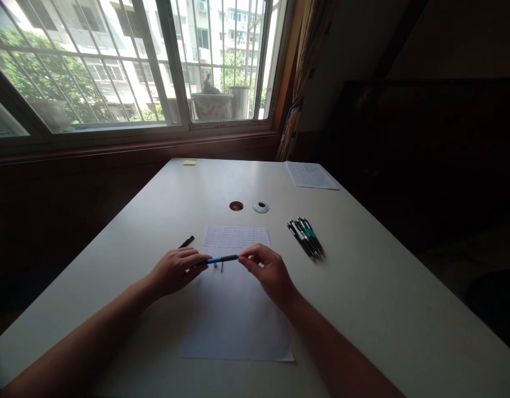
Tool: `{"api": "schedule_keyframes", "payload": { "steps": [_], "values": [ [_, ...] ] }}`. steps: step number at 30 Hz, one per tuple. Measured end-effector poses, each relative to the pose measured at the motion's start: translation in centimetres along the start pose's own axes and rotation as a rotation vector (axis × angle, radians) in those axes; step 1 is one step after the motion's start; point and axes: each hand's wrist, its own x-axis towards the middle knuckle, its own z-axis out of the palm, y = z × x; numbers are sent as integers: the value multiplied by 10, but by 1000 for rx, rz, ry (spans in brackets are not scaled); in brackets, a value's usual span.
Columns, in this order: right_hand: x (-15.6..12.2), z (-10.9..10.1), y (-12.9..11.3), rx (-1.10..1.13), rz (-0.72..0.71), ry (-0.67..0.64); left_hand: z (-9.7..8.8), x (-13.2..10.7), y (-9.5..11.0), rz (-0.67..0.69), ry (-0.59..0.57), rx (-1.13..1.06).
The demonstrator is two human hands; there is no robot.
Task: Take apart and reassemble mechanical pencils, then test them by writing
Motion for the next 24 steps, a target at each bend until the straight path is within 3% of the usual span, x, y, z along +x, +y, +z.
{"api": "schedule_keyframes", "payload": {
  "steps": [24],
  "values": [
    [-2, -2, -4, -106, 7, 15, 1, -2, -1, -4, -10, 3]
  ]
}}
